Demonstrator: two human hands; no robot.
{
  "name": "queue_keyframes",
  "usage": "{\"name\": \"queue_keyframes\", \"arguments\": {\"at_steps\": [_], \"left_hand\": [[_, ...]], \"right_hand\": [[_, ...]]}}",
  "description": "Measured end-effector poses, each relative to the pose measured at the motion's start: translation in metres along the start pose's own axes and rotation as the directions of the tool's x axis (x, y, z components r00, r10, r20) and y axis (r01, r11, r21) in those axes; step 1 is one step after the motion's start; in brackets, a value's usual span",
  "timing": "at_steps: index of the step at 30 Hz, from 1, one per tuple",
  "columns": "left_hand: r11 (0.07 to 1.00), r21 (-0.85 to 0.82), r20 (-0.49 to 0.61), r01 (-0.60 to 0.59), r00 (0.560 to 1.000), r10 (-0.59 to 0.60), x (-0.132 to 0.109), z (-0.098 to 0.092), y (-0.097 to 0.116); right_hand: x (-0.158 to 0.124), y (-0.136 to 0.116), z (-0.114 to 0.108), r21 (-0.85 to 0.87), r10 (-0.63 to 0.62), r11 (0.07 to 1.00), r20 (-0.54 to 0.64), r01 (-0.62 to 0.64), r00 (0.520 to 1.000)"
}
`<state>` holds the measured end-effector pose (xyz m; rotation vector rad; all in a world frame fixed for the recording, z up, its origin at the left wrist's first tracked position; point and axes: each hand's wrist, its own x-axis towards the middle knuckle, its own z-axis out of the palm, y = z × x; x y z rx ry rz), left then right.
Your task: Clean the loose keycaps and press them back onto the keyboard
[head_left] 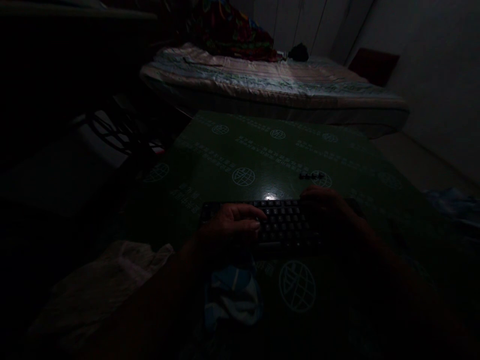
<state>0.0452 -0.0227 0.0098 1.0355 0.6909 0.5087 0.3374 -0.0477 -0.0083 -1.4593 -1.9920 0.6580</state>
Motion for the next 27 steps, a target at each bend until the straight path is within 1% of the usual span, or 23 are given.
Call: {"name": "queue_keyframes", "arguments": {"at_steps": [8, 14, 21, 25, 27], "left_hand": [[1.0, -0.01, 0.008, 0.014, 1.0, -0.014, 0.0007, 0.0, 0.0007], [1.0, -0.001, 0.008, 0.018, 1.0, -0.018, 0.0009, -0.0013, -0.0007], [1.0, 0.005, 0.005, -0.001, 1.0, 0.001, -0.001, 0.001, 0.0003], [1.0, 0.007, -0.002, 0.01, 1.0, -0.01, -0.0009, 0.0003, 0.0006], [1.0, 0.013, 0.005, 0.015, 1.0, -0.015, -0.0005, -0.0002, 0.0007]], "right_hand": [[-0.0003, 0.0029, 0.004, -0.021, -0.039, 0.999, -0.025, 0.039, 0.999], [0.0009, -0.0004, 0.0017, -0.02, -0.012, 1.0, 0.027, 0.012, 1.0], [0.0004, 0.0006, 0.0036, 0.009, -0.029, 1.0, -0.009, 0.03, 1.0], [0.0008, -0.0024, 0.0025, -0.018, -0.023, 1.0, 0.03, 0.023, 0.999], [0.001, -0.0031, 0.0019, -0.028, -0.033, 0.999, 0.032, 0.034, 0.999]]}}
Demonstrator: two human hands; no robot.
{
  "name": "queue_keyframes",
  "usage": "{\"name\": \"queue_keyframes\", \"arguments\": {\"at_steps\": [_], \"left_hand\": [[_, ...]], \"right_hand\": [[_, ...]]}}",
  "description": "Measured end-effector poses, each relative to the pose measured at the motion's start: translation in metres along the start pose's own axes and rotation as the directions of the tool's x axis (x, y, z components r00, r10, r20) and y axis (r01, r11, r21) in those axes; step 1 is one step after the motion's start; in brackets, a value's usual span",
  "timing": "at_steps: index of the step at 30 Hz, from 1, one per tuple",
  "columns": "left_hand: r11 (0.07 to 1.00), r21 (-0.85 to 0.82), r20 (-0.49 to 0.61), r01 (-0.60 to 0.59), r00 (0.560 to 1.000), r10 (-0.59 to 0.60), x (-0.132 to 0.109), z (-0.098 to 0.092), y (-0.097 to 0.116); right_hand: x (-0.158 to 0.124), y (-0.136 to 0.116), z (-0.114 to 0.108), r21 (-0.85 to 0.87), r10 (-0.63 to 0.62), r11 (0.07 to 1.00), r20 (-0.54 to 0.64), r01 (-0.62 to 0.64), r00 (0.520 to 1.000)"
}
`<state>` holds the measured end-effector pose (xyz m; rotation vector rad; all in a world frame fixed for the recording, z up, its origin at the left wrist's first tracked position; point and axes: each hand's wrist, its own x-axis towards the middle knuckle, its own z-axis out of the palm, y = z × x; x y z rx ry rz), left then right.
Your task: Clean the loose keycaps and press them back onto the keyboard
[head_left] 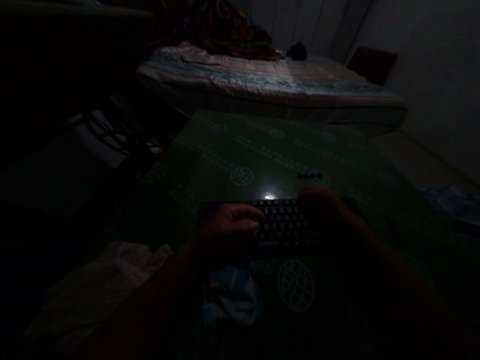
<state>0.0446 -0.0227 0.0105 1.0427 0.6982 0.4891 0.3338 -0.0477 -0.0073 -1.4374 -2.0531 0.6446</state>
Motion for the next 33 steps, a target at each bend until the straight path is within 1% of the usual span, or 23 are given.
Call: {"name": "queue_keyframes", "arguments": {"at_steps": [4, 10, 14, 18, 21, 25, 33], "left_hand": [[1.0, -0.004, 0.004, 0.0, 1.0, 0.0, 0.0003, 0.0005, 0.0002], [1.0, 0.011, 0.004, 0.0, 1.0, 0.0, -0.0001, 0.0003, -0.0008], [1.0, 0.016, 0.003, 0.01, 1.0, -0.01, -0.0004, 0.0, -0.0012], [1.0, 0.025, -0.013, 0.009, 1.0, -0.009, -0.0012, 0.0018, 0.0004], [0.999, 0.037, -0.012, 0.009, 1.0, -0.008, -0.0013, 0.0021, 0.0016], [1.0, 0.029, 0.007, 0.005, 1.0, -0.006, -0.0008, 0.0011, 0.0011], [0.999, 0.036, -0.017, 0.021, 1.0, -0.02, -0.0012, 0.002, 0.001]], "right_hand": [[-0.0002, 0.0017, 0.0013, -0.013, -0.017, 1.0, -0.032, 0.017, 0.999], [-0.0007, 0.0052, 0.0034, -0.008, -0.018, 1.0, -0.015, 0.018, 1.0], [0.0001, 0.0055, 0.0009, -0.053, -0.004, 0.999, -0.005, 0.004, 1.0], [0.001, 0.0072, -0.0004, -0.096, -0.026, 0.995, 0.027, 0.029, 0.999], [0.0006, 0.0087, 0.0013, -0.111, -0.052, 0.992, 0.007, 0.053, 0.999], [-0.0011, 0.0063, 0.0031, -0.089, -0.077, 0.993, 0.001, 0.077, 0.997], [0.0009, 0.0059, 0.0025, -0.108, -0.041, 0.993, -0.012, 0.039, 0.999]]}}
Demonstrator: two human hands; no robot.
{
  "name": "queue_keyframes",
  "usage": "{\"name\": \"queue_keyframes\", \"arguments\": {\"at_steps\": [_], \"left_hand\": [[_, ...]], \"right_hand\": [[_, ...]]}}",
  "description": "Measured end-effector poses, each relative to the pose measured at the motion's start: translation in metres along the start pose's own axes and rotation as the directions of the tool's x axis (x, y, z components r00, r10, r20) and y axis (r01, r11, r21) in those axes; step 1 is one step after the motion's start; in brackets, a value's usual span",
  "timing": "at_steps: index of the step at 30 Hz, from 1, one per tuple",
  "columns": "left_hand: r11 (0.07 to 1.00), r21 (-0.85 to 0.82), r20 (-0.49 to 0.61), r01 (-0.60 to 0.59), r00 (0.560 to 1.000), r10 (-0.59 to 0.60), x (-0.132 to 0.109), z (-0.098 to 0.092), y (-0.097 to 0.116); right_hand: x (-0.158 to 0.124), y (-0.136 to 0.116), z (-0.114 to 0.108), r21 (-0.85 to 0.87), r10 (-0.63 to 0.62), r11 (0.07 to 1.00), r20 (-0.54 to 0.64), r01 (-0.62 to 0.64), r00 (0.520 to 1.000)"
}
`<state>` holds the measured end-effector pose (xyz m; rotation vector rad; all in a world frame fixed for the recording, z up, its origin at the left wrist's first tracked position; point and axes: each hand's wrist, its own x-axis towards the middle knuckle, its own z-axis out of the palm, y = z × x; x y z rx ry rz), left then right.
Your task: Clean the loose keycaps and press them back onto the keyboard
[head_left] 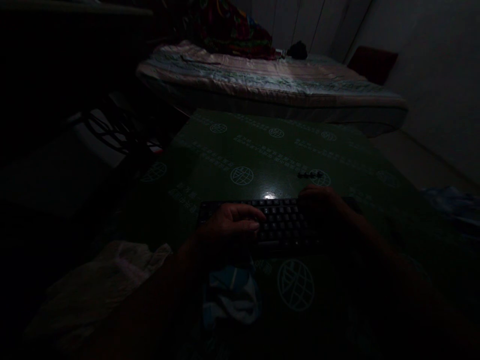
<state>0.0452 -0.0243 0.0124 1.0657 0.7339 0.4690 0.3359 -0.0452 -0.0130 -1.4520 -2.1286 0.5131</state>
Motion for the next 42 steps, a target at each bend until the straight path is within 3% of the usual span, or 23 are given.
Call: {"name": "queue_keyframes", "arguments": {"at_steps": [7, 17, 23, 34, 42], "left_hand": [[1.0, 0.009, -0.005, 0.009, 1.0, -0.009, 0.0, -0.001, 0.0], [1.0, 0.016, 0.013, 0.002, 1.0, -0.002, 0.002, -0.003, -0.002], [1.0, 0.006, 0.012, 0.01, 1.0, -0.011, 0.0, -0.001, 0.0], [1.0, 0.02, 0.021, 0.014, 1.0, -0.015, 0.001, -0.003, 0.0], [1.0, 0.013, 0.03, 0.006, 1.0, -0.007, 0.001, -0.003, 0.001]], "right_hand": [[0.001, 0.0, -0.004, -0.038, -0.011, 0.999, 0.06, 0.013, 0.998], [-0.017, -0.003, 0.017, -0.252, -0.014, 0.968, -0.125, -0.018, 0.992], [-0.023, -0.01, 0.025, -0.39, -0.104, 0.92, -0.132, 0.045, 0.986], [-0.027, -0.008, 0.024, -0.209, -0.005, 0.977, -0.217, -0.041, 0.976], [-0.028, -0.004, 0.027, -0.234, -0.022, 0.972, -0.2, -0.026, 0.98]]}}
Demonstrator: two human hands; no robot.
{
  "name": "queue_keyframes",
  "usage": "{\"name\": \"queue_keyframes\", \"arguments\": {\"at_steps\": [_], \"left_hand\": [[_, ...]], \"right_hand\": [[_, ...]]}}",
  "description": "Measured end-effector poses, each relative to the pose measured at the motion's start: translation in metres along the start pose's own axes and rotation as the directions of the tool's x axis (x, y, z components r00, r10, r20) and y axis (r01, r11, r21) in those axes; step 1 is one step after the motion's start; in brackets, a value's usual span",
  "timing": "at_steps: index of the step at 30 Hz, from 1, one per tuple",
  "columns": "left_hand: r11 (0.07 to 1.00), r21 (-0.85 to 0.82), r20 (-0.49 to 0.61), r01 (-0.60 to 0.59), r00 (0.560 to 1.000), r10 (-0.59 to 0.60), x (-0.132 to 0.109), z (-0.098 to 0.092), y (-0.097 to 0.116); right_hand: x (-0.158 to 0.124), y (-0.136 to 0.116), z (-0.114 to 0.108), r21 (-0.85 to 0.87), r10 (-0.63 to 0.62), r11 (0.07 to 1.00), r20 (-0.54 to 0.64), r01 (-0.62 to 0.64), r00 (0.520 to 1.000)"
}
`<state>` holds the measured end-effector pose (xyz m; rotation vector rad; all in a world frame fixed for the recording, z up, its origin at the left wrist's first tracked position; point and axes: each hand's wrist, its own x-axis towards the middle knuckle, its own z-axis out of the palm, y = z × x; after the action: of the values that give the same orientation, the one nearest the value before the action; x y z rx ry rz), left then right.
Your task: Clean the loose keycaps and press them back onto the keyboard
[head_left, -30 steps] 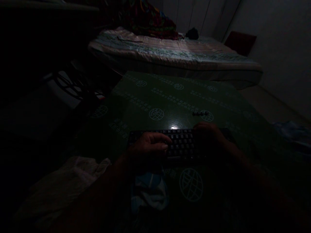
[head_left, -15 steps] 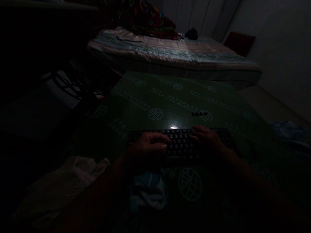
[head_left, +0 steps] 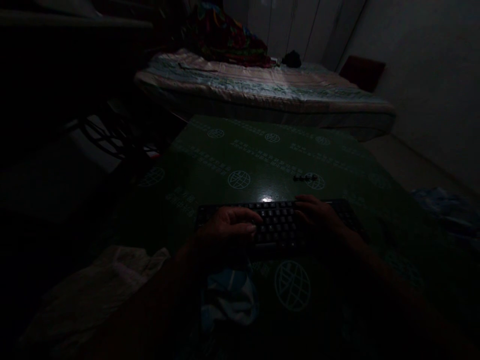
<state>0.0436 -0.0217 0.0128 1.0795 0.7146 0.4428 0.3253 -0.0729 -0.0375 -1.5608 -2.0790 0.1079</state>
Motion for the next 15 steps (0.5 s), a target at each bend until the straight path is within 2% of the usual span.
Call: {"name": "queue_keyframes", "arguments": {"at_steps": [4, 15], "left_hand": [[1.0, 0.013, -0.005, -0.014, 1.0, 0.014, 0.001, -0.001, -0.001], [1.0, 0.025, -0.029, -0.012, 1.0, 0.012, 0.001, 0.0, 0.0]], "right_hand": [[0.0, -0.001, 0.002, -0.029, 0.006, 1.0, -0.005, -0.006, 1.0], [0.007, -0.011, -0.001, -0.24, 0.006, 0.971, -0.022, -0.011, 1.0]]}}
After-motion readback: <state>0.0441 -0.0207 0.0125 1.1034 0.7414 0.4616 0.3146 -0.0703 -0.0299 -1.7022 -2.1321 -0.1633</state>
